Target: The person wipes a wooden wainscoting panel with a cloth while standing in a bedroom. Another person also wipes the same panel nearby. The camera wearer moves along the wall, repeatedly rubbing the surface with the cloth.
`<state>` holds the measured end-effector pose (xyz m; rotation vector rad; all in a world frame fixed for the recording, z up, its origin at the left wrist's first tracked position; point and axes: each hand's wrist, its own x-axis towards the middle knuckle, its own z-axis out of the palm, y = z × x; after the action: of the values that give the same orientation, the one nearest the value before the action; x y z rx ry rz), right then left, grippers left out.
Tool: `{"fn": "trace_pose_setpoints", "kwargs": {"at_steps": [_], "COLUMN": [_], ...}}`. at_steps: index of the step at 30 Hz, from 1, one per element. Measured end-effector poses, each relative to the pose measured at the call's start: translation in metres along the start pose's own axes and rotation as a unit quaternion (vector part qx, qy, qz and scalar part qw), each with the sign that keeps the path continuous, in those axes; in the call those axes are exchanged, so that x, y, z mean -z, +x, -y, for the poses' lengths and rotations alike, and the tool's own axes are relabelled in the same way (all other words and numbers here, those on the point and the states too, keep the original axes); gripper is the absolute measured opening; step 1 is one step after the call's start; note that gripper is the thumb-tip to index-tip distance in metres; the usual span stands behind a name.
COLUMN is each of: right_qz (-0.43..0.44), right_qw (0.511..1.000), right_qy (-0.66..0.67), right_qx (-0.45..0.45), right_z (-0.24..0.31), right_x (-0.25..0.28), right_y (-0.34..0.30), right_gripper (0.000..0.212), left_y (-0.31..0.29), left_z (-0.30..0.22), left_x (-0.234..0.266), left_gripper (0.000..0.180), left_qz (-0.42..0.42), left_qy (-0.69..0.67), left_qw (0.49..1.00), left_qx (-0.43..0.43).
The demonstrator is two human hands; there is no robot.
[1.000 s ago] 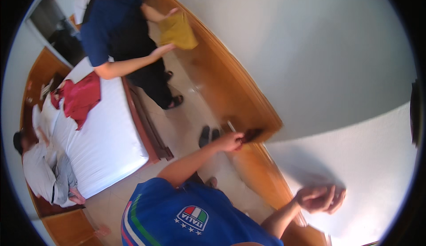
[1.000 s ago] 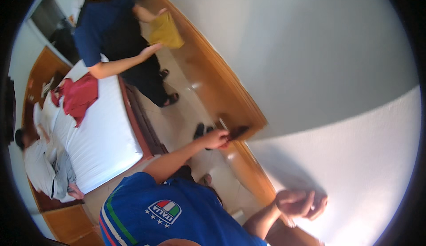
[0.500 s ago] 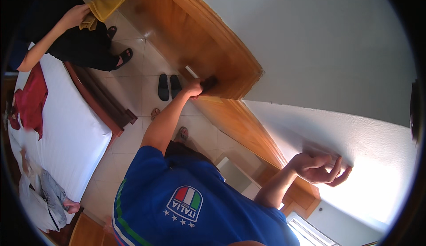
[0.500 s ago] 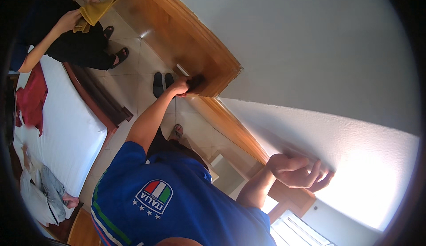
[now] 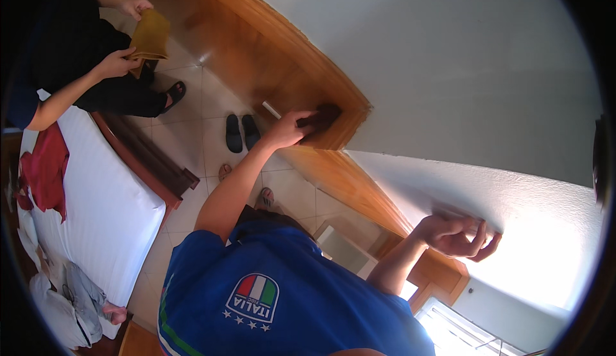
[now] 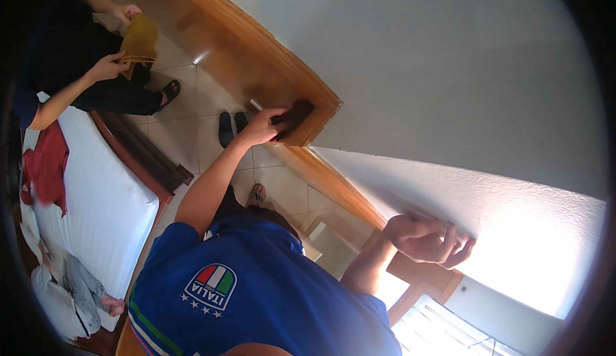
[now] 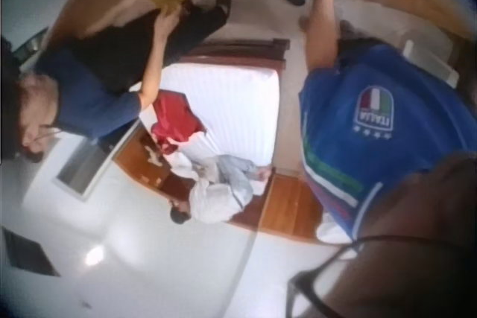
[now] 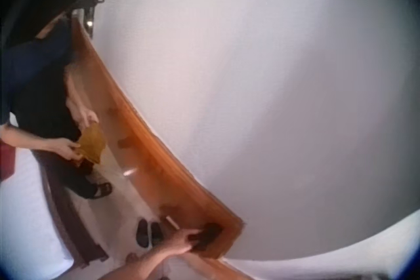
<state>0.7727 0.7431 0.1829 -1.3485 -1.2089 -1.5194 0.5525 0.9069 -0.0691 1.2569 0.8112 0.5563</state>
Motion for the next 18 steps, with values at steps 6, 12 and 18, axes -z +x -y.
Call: {"fn": "trace_pose_setpoints", "kwargs": {"at_steps": [6, 12, 18], "right_qz": [-0.007, 0.026, 0.013], "right_qw": [1.000, 0.999, 1.000], "right_qy": [0.027, -0.014, -0.007], "right_qx": [-0.012, -0.026, -0.024], "right_z": [-0.003, -0.004, 0.003], "right_x": [-0.002, 0.005, -0.002], "right_y": [-0.001, -0.006, 0.000], "right_gripper": [0.022, 0.019, 0.016], "left_y": [0.039, 0.046, 0.083], "left_z": [0.144, 0.153, 0.167], "left_x": [-0.009, -0.004, -0.007], "left_gripper": [0.040, 0.035, 0.045], "left_qz": [-0.187, -0.279, -0.255], "left_qy": [0.052, -0.164, -0.187], "left_qw": [0.965, 0.932, 0.944], "left_qx": [-0.178, 0.165, 0.093]}}
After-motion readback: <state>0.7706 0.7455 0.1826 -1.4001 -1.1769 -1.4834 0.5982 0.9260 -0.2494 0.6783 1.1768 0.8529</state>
